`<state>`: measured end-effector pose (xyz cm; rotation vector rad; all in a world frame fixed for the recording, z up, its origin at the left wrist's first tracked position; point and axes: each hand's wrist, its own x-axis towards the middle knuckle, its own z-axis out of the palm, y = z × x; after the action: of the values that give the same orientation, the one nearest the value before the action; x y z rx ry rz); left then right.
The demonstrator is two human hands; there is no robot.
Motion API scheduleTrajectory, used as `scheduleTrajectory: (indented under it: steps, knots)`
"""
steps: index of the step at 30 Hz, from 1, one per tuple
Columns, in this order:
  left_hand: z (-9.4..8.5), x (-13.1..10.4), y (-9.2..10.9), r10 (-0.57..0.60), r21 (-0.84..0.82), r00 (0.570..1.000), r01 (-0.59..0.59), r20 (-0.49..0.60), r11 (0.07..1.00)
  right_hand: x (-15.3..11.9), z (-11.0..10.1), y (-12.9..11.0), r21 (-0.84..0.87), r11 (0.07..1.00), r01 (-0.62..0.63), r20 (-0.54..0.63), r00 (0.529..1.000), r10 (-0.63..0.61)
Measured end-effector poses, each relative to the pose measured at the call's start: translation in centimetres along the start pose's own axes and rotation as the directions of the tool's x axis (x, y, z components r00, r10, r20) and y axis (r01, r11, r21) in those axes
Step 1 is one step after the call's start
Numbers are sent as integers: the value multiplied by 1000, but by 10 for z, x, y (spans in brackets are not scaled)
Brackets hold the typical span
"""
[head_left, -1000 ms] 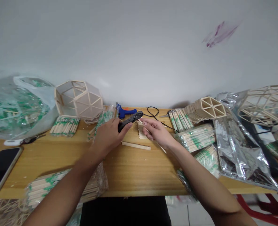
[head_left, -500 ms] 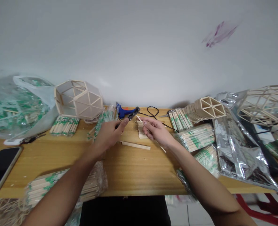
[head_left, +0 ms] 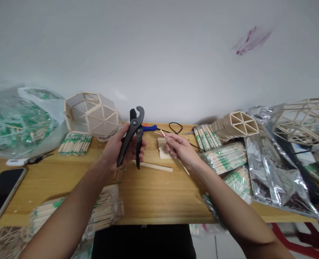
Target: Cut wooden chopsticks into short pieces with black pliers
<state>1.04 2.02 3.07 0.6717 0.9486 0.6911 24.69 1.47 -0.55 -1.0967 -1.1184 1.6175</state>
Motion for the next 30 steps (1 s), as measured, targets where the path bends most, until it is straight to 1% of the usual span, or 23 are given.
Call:
scheduleTrajectory:
  steps: [3,7,10,12,14,17,21,26,30]
  knots:
    - [1,-2,2,-44,3,999,43,13,999,0,1,0,11,1000,16,-4,1000,-16]
    - [-4,-1,0,-169,17,980,168,105,986,0,1,-2,43,999,21,-5,1000,-21]
    - [-6,1,-7,-270,108,948,254,169,961,-1,-1,-8,162,987,-26,22,999,23]
    - [-5,1,-12,-313,185,929,278,197,943,-1,-5,-12,244,968,-62,63,997,48]
    - [-3,2,-16,-295,198,932,256,208,946,-1,-8,-16,274,957,-90,106,992,62]
    - [-1,4,-17,-267,174,942,233,202,957,-1,-11,-17,275,954,-118,141,987,81]
    - [0,5,-16,-254,154,951,228,177,961,-3,-8,-16,272,957,-95,142,988,58]
    - [0,4,-16,-301,181,939,270,170,946,-5,-7,-17,249,965,-89,133,989,57]
    - [-3,5,-17,-273,173,946,244,173,954,-4,-9,-19,230,971,-63,119,992,36]
